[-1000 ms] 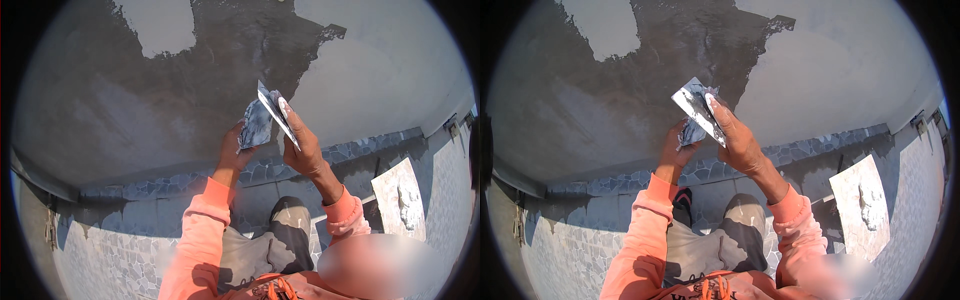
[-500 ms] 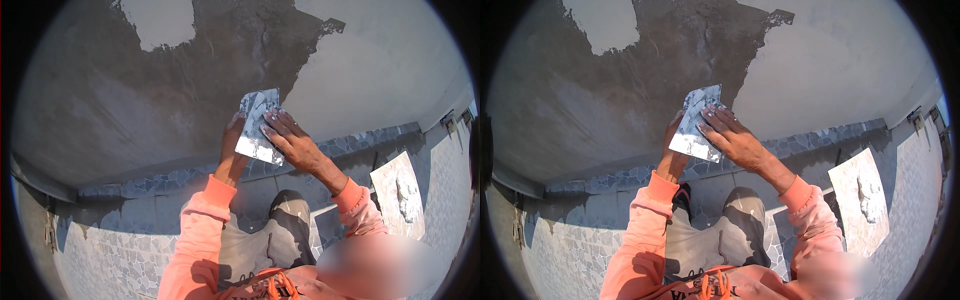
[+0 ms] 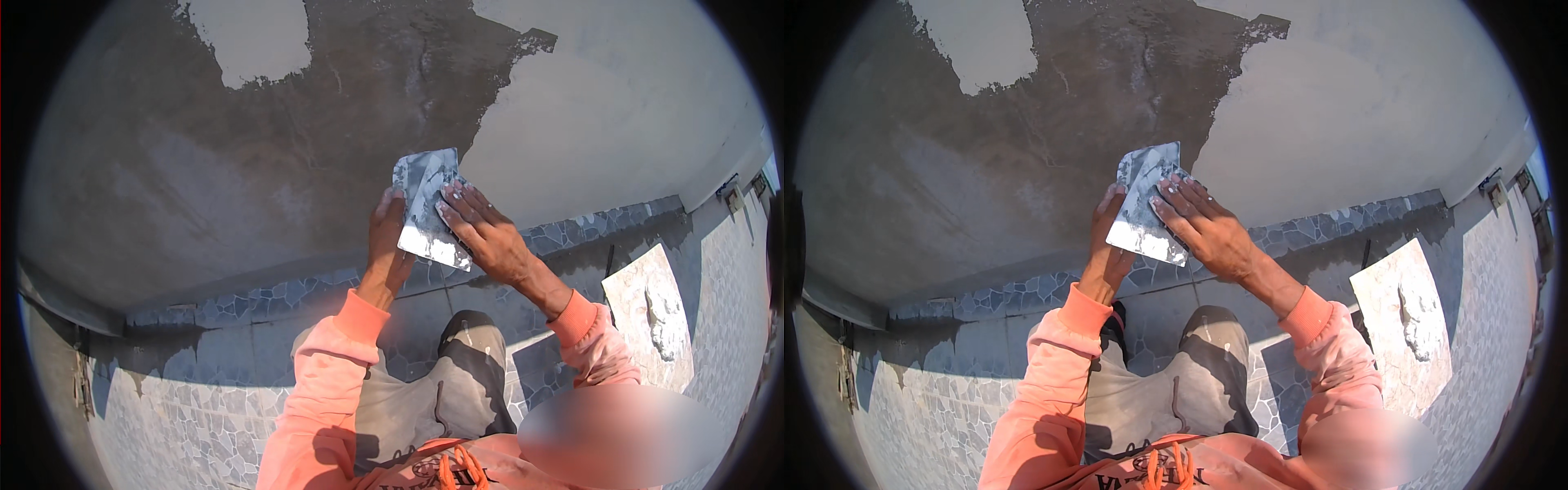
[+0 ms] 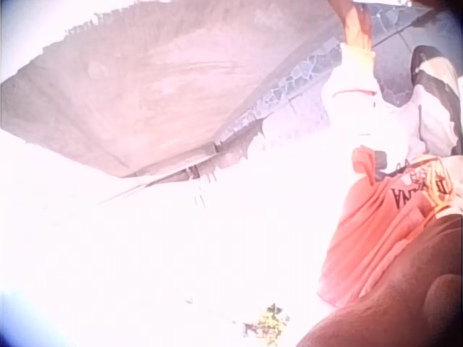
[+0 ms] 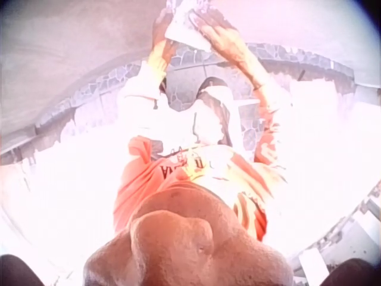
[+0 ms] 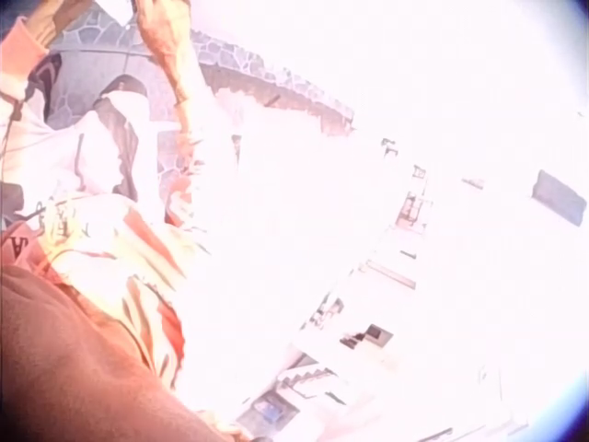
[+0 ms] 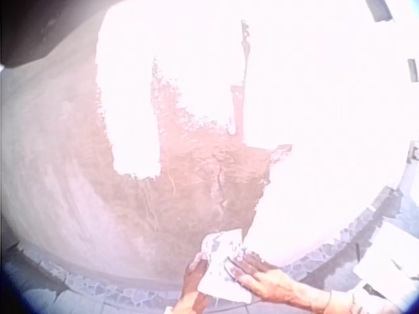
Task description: Apply putty or plaster to a wall using a spatula and a flat board.
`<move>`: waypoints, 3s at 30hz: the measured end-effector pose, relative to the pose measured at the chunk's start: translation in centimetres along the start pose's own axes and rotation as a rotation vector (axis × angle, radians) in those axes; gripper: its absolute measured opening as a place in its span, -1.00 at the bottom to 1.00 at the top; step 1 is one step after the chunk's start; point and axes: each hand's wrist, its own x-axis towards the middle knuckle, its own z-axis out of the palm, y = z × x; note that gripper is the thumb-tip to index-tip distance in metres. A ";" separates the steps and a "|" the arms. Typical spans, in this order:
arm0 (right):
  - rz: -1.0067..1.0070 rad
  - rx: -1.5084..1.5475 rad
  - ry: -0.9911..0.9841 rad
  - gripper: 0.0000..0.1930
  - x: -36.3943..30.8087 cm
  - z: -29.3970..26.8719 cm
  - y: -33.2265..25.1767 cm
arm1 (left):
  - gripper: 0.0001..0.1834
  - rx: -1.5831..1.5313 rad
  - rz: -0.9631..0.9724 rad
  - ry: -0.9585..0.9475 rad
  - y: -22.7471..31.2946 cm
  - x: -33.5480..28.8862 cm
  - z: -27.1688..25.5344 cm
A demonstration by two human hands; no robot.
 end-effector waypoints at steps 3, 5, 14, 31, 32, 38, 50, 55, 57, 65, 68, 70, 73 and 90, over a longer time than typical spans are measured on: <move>-0.018 -0.019 0.024 -0.53 -0.2 0.3 0.5 | -0.76 0.021 0.026 0.007 -0.1 -0.3 0.6; -0.028 -0.024 0.047 -0.51 -0.4 0.6 0.9 | -0.76 0.004 0.048 0.037 -0.2 -0.5 0.7; 0.014 -0.123 0.021 -0.47 -2.0 1.9 4.7 | -0.74 0.152 0.064 0.143 -0.7 -0.8 0.7; 1.100 1.455 0.569 -0.68 -1.0 -5.1 5.8 | -0.75 0.087 -0.047 0.162 0.6 -0.3 0.4; 1.101 1.452 0.569 -0.68 -0.3 -5.2 5.6 | -0.77 0.056 -0.089 0.172 0.3 -0.2 0.3; 1.194 1.476 0.543 -0.70 2.9 -1.8 4.8 | -0.78 -0.030 -0.230 0.101 -1.6 -0.1 -0.1; 1.186 0.881 -0.372 -0.63 -4.5 -4.8 2.3 | -0.77 -0.053 -0.166 0.227 2.4 0.8 -2.1; 1.040 0.930 0.174 -0.83 -4.9 -4.8 1.1 | -0.78 0.031 -0.092 0.215 2.2 0.8 -1.2; 0.804 0.828 0.372 -0.83 -2.2 -4.4 -0.8 | -0.78 0.041 -0.120 0.272 1.7 0.6 -1.6; -0.058 0.346 0.392 -0.35 0.7 -1.5 -1.7 | -0.76 -0.254 -0.228 0.085 -1.2 1.0 -1.2; -0.061 0.262 0.283 -0.37 -0.8 0.6 -1.5 | -0.77 -0.155 -0.207 0.086 -0.8 0.6 -0.6; 0.025 0.208 0.230 -0.37 -2.8 1.5 0.0 | -0.77 -0.142 -0.207 0.196 -0.2 0.3 -0.4; 0.123 0.049 0.098 -0.44 -6.6 3.1 2.7 | -0.75 -0.213 -0.147 -0.058 1.7 -0.6 1.3; 1.307 1.923 0.769 -0.91 -3.1 1.8 -3.9 | -0.73 1.288 1.167 -0.069 0.0 -2.7 0.9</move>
